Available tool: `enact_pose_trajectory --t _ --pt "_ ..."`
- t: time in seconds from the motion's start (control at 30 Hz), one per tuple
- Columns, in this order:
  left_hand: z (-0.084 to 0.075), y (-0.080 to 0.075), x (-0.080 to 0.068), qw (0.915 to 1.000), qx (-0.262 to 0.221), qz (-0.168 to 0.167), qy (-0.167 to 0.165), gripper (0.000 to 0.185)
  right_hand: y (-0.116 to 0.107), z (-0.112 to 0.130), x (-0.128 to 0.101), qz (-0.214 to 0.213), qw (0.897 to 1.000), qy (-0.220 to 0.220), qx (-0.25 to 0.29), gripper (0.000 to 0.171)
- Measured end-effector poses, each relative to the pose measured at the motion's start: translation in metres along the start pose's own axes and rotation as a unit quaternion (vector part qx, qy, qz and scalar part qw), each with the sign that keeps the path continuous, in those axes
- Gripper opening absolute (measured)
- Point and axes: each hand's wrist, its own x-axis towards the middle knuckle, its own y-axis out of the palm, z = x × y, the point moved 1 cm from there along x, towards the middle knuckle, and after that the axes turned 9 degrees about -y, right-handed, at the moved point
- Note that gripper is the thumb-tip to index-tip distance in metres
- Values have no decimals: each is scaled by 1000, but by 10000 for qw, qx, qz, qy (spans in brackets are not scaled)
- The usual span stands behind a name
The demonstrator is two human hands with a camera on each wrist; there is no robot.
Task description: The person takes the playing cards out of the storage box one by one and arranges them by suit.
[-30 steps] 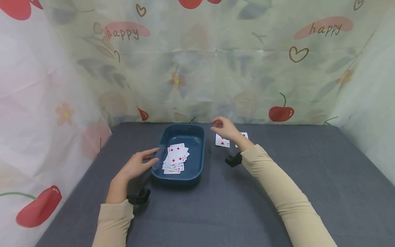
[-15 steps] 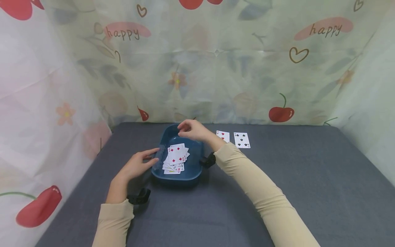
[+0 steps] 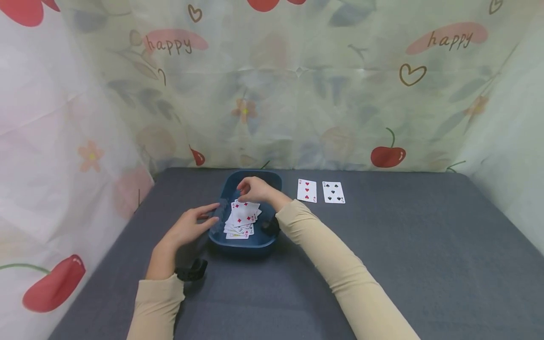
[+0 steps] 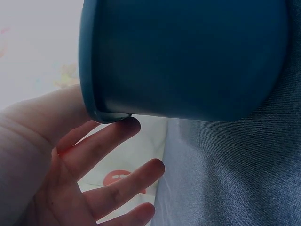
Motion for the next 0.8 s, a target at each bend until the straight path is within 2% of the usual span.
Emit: enact_pose_trajectory --t 0.2,0.37,0.8 --pt "0 0 -1 10000 3 -44 75 50 12 -4 4 52 9995 279 170 38" --pt "0 1 -1 10000 -31 -21 0 51 20 -7 6 79 9991 402 55 42" --pt "1 1 -1 10000 -6 -39 54 50 32 -8 4 486 9939 601 -781 68"
